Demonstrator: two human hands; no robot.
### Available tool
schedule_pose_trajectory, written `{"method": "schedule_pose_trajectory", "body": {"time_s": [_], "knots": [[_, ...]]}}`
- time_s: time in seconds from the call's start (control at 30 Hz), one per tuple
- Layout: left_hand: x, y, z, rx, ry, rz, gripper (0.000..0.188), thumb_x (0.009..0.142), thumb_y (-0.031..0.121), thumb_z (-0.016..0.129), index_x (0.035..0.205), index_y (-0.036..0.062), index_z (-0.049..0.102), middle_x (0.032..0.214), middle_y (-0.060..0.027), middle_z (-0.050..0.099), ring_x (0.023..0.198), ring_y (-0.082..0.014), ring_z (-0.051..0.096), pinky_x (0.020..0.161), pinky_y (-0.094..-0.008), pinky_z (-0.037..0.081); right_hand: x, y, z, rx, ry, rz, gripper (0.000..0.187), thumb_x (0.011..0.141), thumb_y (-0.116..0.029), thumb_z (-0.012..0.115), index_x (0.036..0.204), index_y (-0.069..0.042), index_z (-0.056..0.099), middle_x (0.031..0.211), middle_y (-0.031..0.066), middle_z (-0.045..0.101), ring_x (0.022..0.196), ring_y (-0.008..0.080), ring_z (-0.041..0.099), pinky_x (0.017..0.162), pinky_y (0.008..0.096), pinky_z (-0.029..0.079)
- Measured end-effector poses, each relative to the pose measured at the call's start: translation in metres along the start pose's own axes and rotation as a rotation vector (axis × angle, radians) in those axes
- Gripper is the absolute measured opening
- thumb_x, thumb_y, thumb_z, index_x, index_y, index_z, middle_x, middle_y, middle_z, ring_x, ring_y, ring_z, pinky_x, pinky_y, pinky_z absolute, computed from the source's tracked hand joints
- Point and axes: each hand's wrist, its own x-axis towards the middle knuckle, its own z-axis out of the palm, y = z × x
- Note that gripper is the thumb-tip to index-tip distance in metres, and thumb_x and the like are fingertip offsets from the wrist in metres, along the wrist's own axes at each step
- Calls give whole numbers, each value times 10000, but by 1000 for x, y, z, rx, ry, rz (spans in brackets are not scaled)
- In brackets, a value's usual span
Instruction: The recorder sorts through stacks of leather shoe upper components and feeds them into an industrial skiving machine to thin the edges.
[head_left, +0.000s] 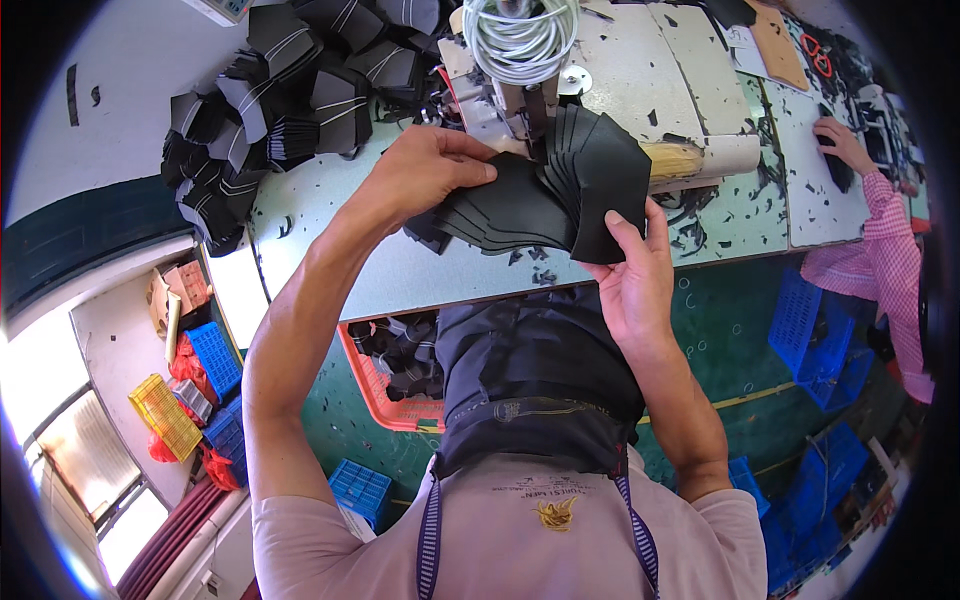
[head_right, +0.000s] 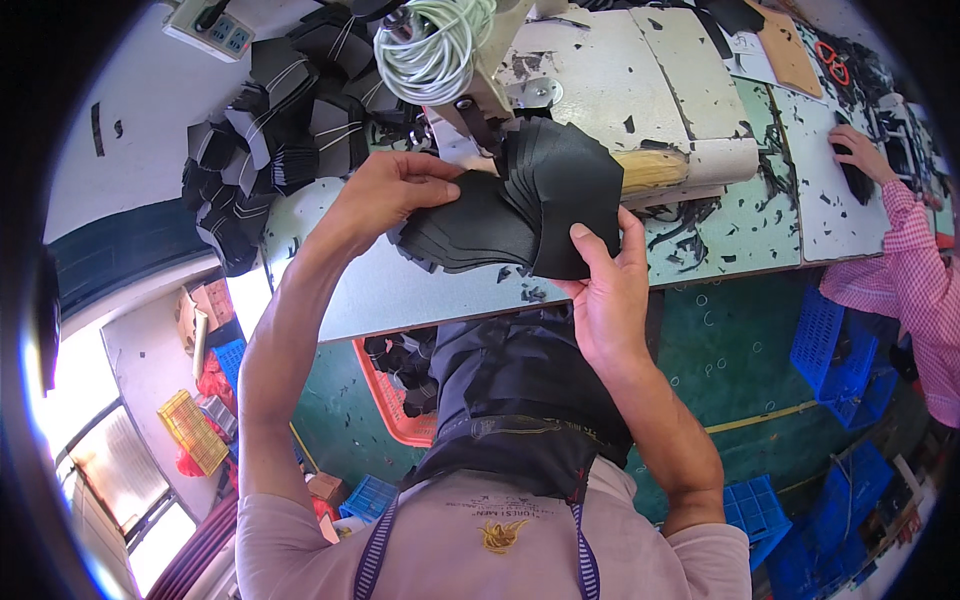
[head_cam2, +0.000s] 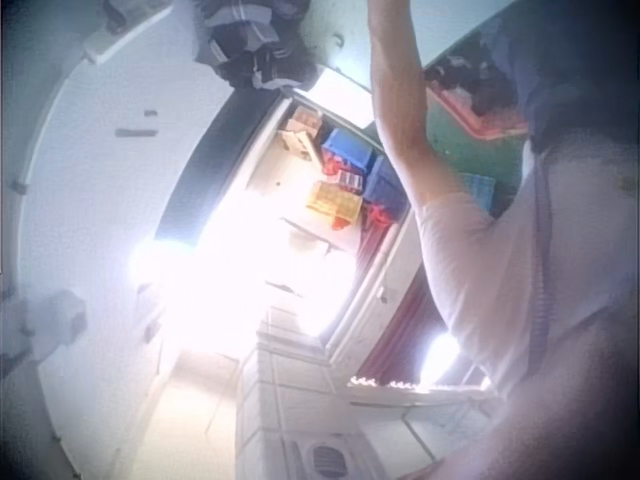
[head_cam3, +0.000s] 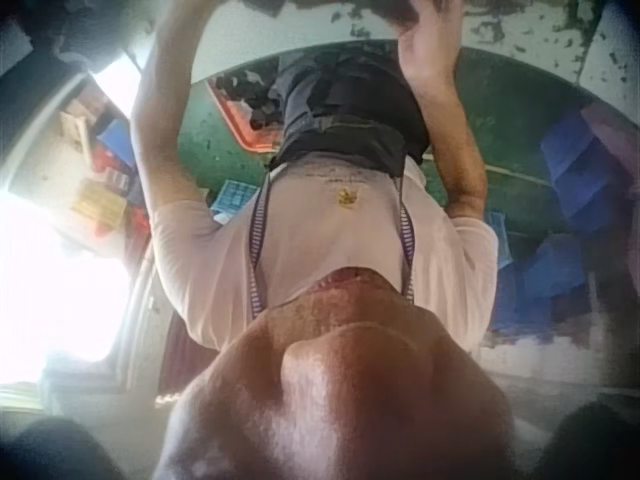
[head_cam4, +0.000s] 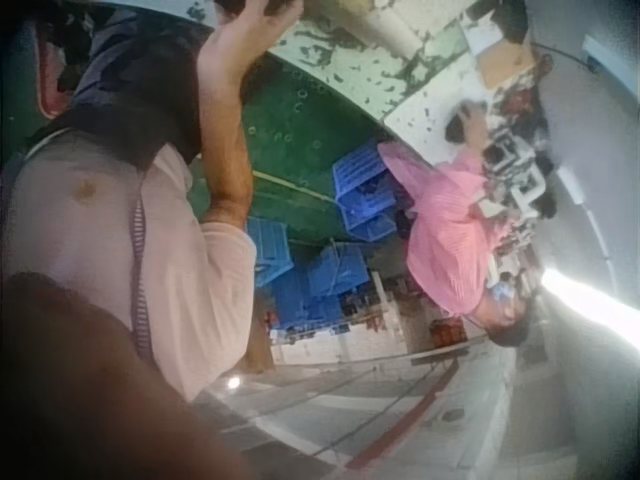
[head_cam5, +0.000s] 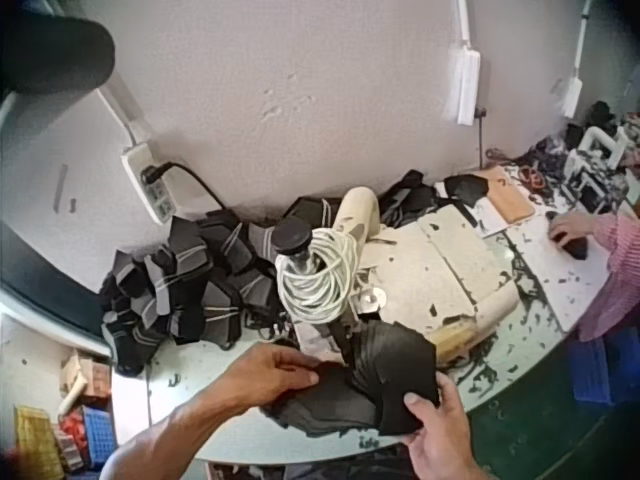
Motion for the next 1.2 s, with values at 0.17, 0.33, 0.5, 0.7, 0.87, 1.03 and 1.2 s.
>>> {"method": "schedule_pose_trajectory", "body": {"time_s": [0.17,0.33,0.5,0.7,0.87,1.03,1.2], "knots": [[8,31,11,341,86,1,336,854,215,742,1090,-25,736,965,-75,733,809,-110,647,769,-253,500,0,-2,4,21,-32,4,401,941,-75,635,1292,-95,443,1155,84,620,911,167,693,667,318,625],[1,19,4,-1,-12,25,336,852,233,742,1075,-18,743,915,-67,722,784,-109,631,740,-280,496,0,-5,-5,-31,20,-3,373,946,-97,634,1271,-114,451,1148,81,615,926,175,683,674,324,601],[6,12,5,289,86,23,347,800,303,755,1027,39,772,913,-129,753,834,-221,711,805,-328,522,-1,-2,0,-4,33,-7,281,953,-96,613,1202,-122,486,1092,69,653,919,173,696,747,343,619],[9,10,8,72,8,176,383,856,270,737,1131,4,729,897,-53,738,758,-142,650,705,-294,498,2,-10,-10,-19,44,-45,365,944,-102,637,1258,-111,451,1122,60,619,943,156,664,723,321,593],[1,12,4,242,84,-9,367,848,262,742,1119,14,737,899,-75,741,787,-139,649,744,-291,497,-1,-3,-8,37,14,-50,320,948,-63,605,1247,-84,494,1124,57,623,951,156,662,750,315,586],[13,28,17,335,135,108,290,832,275,751,984,29,771,842,-90,729,773,-140,649,718,-314,497,-3,-11,-8,50,-9,-62,310,950,-66,599,1237,-91,486,1117,59,620,954,160,658,785,326,578],[-9,13,5,-58,-84,2,383,892,152,691,1239,-3,644,866,-74,701,696,-89,636,552,-215,509,-1,-6,-14,33,15,-77,300,949,-66,606,1218,-93,476,1136,59,605,981,154,643,816,333,570]]}}
